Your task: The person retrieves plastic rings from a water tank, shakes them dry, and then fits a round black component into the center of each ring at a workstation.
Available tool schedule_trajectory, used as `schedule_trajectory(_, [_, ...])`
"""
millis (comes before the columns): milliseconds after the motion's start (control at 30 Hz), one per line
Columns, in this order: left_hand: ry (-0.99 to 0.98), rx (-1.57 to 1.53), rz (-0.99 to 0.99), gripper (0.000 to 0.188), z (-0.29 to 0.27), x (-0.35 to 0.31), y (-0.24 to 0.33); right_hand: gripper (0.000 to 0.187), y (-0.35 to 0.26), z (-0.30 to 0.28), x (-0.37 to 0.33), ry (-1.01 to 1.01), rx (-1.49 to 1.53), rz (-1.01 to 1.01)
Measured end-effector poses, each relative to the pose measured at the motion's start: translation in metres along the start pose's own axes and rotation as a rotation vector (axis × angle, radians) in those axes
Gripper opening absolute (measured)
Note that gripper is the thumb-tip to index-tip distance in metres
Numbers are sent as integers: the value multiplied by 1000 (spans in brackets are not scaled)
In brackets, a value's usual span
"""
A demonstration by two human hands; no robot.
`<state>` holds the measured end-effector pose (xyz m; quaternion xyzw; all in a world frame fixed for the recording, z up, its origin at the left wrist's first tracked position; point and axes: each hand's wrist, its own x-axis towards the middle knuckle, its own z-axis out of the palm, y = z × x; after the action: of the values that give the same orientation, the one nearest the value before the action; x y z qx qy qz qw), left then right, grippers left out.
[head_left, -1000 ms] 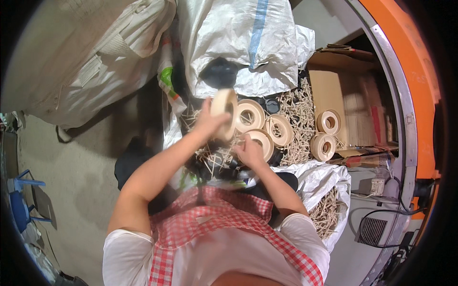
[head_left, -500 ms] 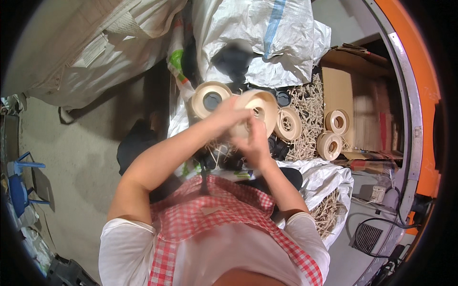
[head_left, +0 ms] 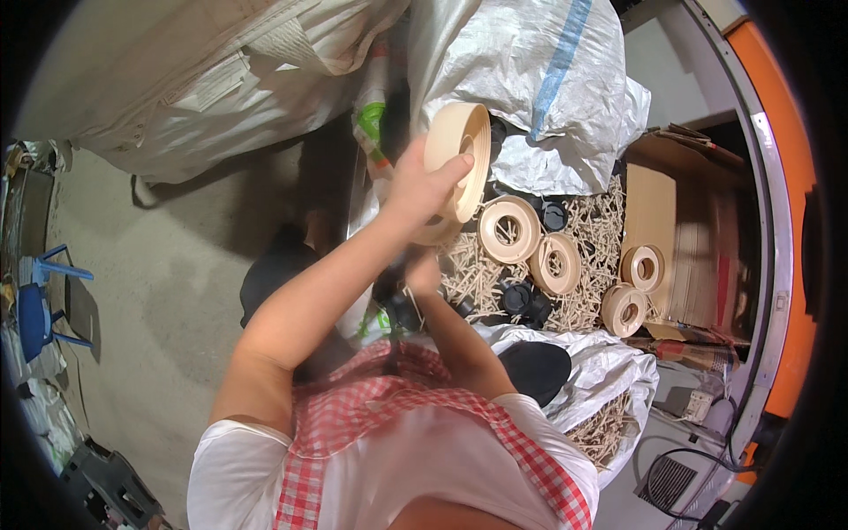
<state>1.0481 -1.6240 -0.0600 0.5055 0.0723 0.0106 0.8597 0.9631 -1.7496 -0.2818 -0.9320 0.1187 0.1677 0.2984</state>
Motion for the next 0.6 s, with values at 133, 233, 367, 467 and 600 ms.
schedule_trajectory(133, [20,347,36,58,-1,-3,0,35,40,-29,-6,26,133,-351])
schedule_trajectory(233, [-55,504,-29,56,3,-9,-13,21,2,-105,-41,198,411,-213])
schedule_trajectory(367, [-365,292,-392,45,18,-39,-36,19,-33,-153,-35,396,938,-210])
schedule_trajectory(467, [-390,255,-357,49,19,-47,-45,28,-29,-148,-28,291,923,-257])
schedule_trajectory(600, [-466,592,-109,50,21,-54,-36,46,-38,-178,-42,-145,1259,50])
